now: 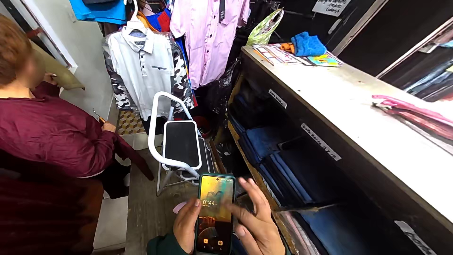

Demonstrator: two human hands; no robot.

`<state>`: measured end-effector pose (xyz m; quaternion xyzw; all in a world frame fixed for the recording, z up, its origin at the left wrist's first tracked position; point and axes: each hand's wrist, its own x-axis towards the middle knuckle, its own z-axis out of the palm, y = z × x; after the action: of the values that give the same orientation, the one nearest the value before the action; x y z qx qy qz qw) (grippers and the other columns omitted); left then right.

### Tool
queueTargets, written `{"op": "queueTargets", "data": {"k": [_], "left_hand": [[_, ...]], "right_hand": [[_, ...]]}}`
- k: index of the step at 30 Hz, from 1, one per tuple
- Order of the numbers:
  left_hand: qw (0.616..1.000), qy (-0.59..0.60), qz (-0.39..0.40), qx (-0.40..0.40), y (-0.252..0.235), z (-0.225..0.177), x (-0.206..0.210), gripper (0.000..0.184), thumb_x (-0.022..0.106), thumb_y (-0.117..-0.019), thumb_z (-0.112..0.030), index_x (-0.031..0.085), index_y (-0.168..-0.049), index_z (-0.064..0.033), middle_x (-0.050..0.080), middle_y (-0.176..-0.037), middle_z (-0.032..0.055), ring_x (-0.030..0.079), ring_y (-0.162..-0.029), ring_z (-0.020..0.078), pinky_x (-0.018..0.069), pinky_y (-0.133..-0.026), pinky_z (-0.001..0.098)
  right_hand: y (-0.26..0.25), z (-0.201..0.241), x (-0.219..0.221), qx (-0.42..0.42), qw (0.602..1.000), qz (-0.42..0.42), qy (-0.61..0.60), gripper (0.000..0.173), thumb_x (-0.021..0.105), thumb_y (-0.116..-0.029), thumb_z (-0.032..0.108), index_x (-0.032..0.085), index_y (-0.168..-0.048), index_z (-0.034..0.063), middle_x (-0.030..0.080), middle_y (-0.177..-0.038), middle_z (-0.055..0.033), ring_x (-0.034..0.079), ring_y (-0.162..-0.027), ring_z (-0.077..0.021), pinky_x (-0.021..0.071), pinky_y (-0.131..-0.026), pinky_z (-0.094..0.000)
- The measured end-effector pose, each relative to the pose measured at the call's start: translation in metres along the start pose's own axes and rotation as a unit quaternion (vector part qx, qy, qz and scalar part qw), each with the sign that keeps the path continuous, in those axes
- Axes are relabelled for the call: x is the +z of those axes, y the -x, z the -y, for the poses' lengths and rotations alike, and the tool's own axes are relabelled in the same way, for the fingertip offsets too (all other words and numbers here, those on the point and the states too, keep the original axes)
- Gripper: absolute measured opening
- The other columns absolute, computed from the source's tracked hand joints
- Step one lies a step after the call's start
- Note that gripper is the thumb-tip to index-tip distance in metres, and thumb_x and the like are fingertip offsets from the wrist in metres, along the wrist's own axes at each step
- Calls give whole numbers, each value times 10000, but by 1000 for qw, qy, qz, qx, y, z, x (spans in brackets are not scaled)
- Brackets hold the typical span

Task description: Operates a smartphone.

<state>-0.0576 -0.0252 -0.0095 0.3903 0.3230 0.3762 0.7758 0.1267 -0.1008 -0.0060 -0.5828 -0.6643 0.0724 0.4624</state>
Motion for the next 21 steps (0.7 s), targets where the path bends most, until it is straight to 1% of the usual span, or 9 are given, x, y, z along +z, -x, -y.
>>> {"op": "queueTargets", "data": {"k": [2,4,6,11,13,16,18,20,21], "left_hand": [[1000,7,-1,-6,1,0,0,428,350,-1067,-230,571,-1275,71,732,-1121,114,711,-1055,153,570,-982,360],[1000,15,3,-7,1,0,0,415,322,-1071,-212,576,-1253,62,751,-1063,117,738,-998,172,599,-939,377],[1000,20,5,-7,1,1,0,422,318,-1069,-212,573,-1257,66,750,-1064,126,741,-989,184,602,-934,388],[999,32,0,-20,1,2,1,416,323,-1066,-209,569,-1254,69,751,-1060,136,743,-988,193,603,-932,392],[999,32,0,-19,2,3,2,423,316,-1067,-208,568,-1255,75,749,-1064,144,742,-992,198,602,-936,394],[999,31,-4,-18,3,2,1,419,314,-1073,-205,581,-1240,70,748,-1057,150,742,-985,205,604,-929,399],[999,32,-7,-21,3,1,1,416,304,-1074,-198,582,-1234,66,749,-1044,141,743,-974,195,606,-922,393],[999,34,-4,-19,4,1,-1,416,302,-1076,-199,583,-1228,66,751,-1040,134,744,-973,190,604,-925,390],[999,32,-4,-18,4,1,-1,415,303,-1075,-203,584,-1224,64,752,-1036,131,744,-970,187,604,-921,389]], "right_hand": [[7,11,-7,-10,999,0,-41,528,379,-1065,548,777,-912,235,591,-1445,-93,351,-1495,-330,258,-1249,-498],[15,17,-10,-3,998,-5,-69,562,373,-1074,520,754,-808,205,638,-1373,-62,395,-1467,-300,289,-1244,-457],[20,17,-10,8,997,-17,-77,570,365,-1079,510,748,-796,195,648,-1344,-58,416,-1451,-292,305,-1239,-452],[27,11,-10,28,995,-49,-83,520,371,-1079,506,722,-853,197,642,-1320,-43,472,-1409,-268,342,-1222,-473],[29,11,-8,45,994,-56,-83,383,463,-1064,444,717,-916,199,632,-1329,-34,489,-1396,-261,372,-1209,-476],[29,13,-2,62,992,-76,-82,95,670,-970,300,717,-959,217,631,-1315,-18,535,-1355,-246,437,-1173,-474],[27,16,-2,35,995,-52,-73,145,662,-977,355,735,-923,242,621,-1346,-2,491,-1395,-238,401,-1195,-462],[23,22,-3,-3,997,-16,-69,329,561,-1025,463,762,-865,258,605,-1413,7,396,-1469,-247,306,-1237,-447],[23,24,-2,-17,997,-4,-74,368,534,-1032,482,769,-853,262,589,-1444,11,357,-1492,-255,274,-1249,-442]]}}
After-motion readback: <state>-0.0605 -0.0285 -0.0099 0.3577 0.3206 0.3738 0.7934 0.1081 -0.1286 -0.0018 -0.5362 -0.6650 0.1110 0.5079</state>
